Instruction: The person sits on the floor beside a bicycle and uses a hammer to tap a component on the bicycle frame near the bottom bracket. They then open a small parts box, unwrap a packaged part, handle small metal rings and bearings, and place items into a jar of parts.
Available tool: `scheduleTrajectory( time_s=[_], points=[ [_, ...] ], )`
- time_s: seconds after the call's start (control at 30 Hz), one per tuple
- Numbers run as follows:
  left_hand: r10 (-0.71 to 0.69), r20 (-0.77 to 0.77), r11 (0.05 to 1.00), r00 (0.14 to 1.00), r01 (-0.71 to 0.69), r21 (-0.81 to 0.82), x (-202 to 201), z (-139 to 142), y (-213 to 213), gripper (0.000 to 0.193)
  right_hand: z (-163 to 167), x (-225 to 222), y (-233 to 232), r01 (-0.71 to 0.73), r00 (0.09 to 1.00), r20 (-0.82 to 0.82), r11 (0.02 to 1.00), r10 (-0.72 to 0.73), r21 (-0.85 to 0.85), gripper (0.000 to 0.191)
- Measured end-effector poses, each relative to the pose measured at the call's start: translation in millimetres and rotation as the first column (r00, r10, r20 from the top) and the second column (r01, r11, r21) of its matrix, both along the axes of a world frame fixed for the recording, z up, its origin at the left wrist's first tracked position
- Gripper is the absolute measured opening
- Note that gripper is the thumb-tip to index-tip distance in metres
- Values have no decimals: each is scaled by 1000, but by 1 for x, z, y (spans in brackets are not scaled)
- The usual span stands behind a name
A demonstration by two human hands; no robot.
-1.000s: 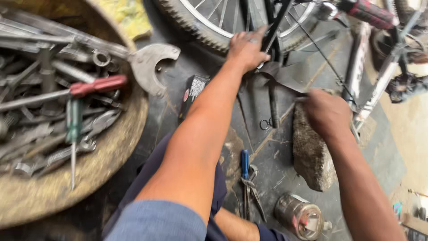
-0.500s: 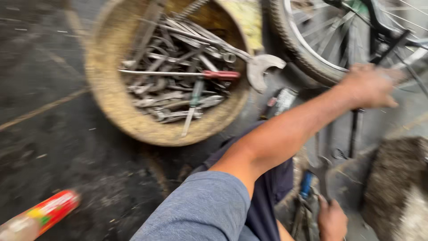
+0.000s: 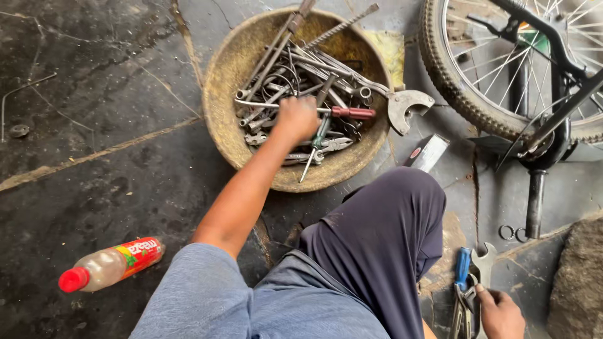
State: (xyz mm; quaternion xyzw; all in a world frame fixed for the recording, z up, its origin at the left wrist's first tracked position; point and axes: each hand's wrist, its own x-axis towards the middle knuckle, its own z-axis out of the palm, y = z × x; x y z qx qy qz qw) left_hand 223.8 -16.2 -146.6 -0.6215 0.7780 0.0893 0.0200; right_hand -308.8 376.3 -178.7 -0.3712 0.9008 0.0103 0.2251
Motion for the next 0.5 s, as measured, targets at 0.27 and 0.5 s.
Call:
scheduleTrajectory(
  time_s=[0.27,0.5],
  points=[
    [383,-255,903,888,-302,305,-14,16,-22,59,13,16,8,5,999,51,1000,-5,-7,63],
    [468,-374,882,801,-400,248,-28,40,-21,56,30,32,6,121,991,61,993,-121,8,60]
  ],
)
